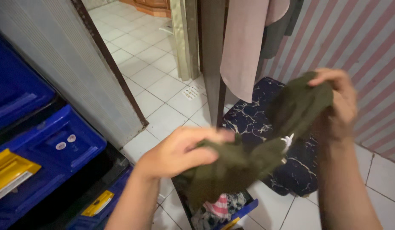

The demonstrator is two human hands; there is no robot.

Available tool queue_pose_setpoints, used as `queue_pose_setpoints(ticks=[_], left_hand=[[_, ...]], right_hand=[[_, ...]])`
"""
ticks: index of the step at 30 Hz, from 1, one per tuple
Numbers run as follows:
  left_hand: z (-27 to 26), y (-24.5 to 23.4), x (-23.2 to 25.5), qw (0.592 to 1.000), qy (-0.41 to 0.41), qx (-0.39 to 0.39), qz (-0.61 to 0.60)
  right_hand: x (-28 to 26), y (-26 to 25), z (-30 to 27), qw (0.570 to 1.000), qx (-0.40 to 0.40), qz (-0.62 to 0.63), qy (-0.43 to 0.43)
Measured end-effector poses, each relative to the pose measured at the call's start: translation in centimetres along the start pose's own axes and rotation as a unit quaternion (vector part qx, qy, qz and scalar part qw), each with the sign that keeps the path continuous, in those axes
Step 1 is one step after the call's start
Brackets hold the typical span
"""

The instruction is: The person opens a drawer in a blue plastic storage unit and removes various pieces of clothing. They fold each item individually by hand, including a green shirt, a pink and white striped cloth, a patterned cloth, a pink dress, a pink sock, a yellow sock, a white sock, and a grey sock, placing the folded items onto a nearby stool.

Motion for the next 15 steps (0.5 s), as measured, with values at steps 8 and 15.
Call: queue_pose_setpoints(ticks=[8,15], left_hand=[[5.9,3.0,-2.5,0.944,-0.007,0.188,0.270],[2.8,1.6,-4.2,0.918,-0.006,0.224,0.328]], right_hand=[[1.7,7.7,1.2,0.946,-0.081,0.142,0.278],[5.3,9.0,-0.1,0.942,-0.090,-0.140,0.292]])
Point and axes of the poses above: each hand's wrist, its own z-axis towards the middle knuckle, its own y-axis out of the palm, x = y × z, the point moved 1 cm from there along z, towards the middle knuckle, and after that the axes turned 8 degrees about y, right-handed, at the moved point
